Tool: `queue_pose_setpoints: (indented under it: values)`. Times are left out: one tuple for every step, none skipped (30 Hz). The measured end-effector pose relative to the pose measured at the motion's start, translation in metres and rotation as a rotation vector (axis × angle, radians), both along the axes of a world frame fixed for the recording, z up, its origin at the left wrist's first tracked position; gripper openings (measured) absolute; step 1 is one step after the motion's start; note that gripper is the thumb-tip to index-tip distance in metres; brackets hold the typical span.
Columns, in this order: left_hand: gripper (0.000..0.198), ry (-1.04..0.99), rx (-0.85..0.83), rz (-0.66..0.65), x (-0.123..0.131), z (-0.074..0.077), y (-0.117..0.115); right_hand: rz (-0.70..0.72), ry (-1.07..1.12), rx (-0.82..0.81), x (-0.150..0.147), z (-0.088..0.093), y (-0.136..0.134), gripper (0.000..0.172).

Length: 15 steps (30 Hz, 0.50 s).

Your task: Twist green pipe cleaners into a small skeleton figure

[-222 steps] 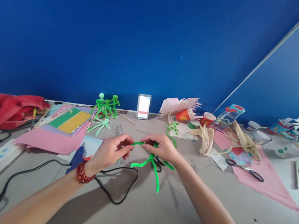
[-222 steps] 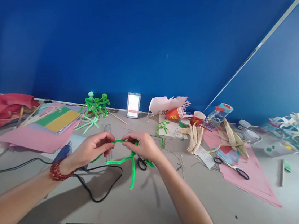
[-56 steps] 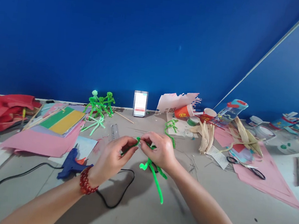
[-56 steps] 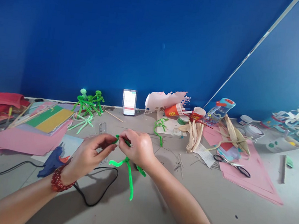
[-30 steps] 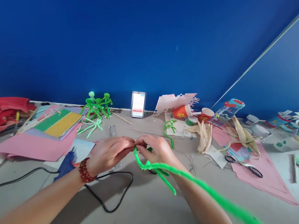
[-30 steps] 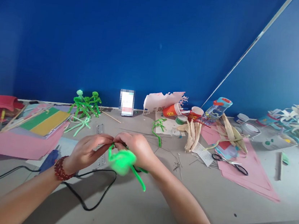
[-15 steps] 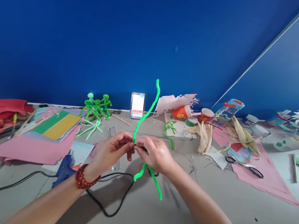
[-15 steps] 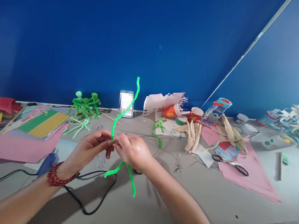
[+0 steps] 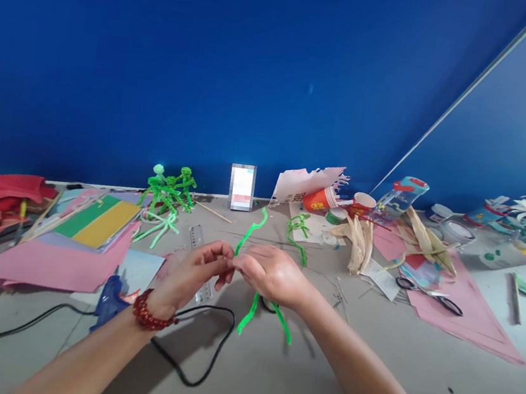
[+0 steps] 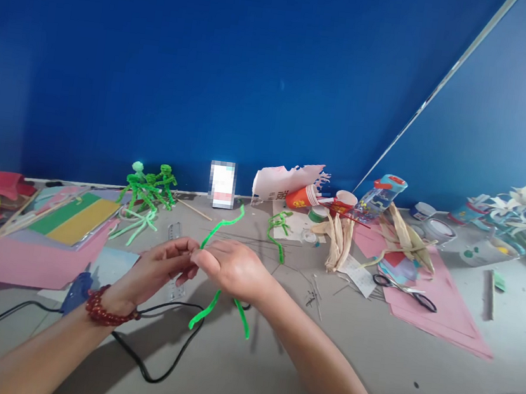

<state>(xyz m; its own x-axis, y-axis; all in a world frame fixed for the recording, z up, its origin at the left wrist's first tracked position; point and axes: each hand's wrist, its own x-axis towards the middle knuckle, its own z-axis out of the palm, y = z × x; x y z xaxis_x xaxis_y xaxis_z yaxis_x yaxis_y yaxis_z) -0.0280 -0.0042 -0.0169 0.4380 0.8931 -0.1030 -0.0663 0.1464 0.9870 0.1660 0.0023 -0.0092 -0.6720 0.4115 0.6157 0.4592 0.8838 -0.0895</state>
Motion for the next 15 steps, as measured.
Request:
queue_pose_setpoints:
  values:
    - [0.022, -0.002, 0.036, 0.029, 0.001, 0.0, -0.001, -0.018, 0.007, -0.022, 0.002, 0.001, 0.001, 0.013]
    - [0.022, 0.008, 0.079, 0.053, 0.002, 0.0, -0.003, -0.04, 0.011, -0.055, 0.004, 0.002, 0.002, 0.008]
    - [0.022, 0.026, 0.126, 0.066, 0.003, 0.001, -0.004, -0.064, 0.011, -0.096, 0.006, 0.004, 0.002, 0.009]
    - [0.021, 0.052, 0.174, 0.076, 0.003, 0.001, -0.005, -0.084, 0.007, -0.141, 0.009, 0.006, 0.003, 0.015]
    - [0.02, 0.086, 0.224, 0.082, 0.002, 0.001, -0.006, -0.098, 0.0, -0.187, 0.011, 0.009, 0.004, 0.02]
    - [0.019, 0.121, 0.277, 0.086, 0.002, 0.002, -0.007, -0.098, -0.008, -0.229, 0.013, 0.011, 0.005, 0.021]
    - [0.018, 0.154, 0.326, 0.094, 0.002, 0.002, -0.008, -0.086, -0.009, -0.263, 0.015, 0.013, 0.007, 0.019]
    - [0.018, 0.178, 0.368, 0.106, 0.002, 0.002, -0.008, -0.065, -0.002, -0.29, 0.016, 0.014, 0.008, 0.016]
    - [0.017, 0.191, 0.394, 0.115, 0.002, 0.002, -0.008, -0.04, 0.014, -0.308, 0.017, 0.015, 0.009, 0.012]
    - [0.018, 0.191, 0.397, 0.119, 0.002, 0.002, -0.008, -0.016, 0.028, -0.318, 0.017, 0.015, 0.009, 0.01]
    - [0.018, 0.179, 0.378, 0.119, 0.003, 0.002, -0.007, 0.0, 0.04, -0.317, 0.017, 0.015, 0.01, 0.01]
    - [0.019, 0.16, 0.343, 0.114, 0.004, 0.003, -0.007, 0.004, 0.045, -0.308, 0.016, 0.015, 0.011, 0.013]
    - [0.02, 0.143, 0.302, 0.106, 0.004, 0.004, -0.006, -0.002, 0.044, -0.291, 0.015, 0.014, 0.011, 0.015]
    - [0.021, 0.132, 0.267, 0.096, 0.005, 0.005, -0.005, -0.011, 0.036, -0.267, 0.015, 0.014, 0.011, 0.017]
    - [0.022, 0.128, 0.242, 0.091, 0.006, 0.007, -0.004, -0.019, 0.024, -0.24, 0.014, 0.013, 0.01, 0.019]
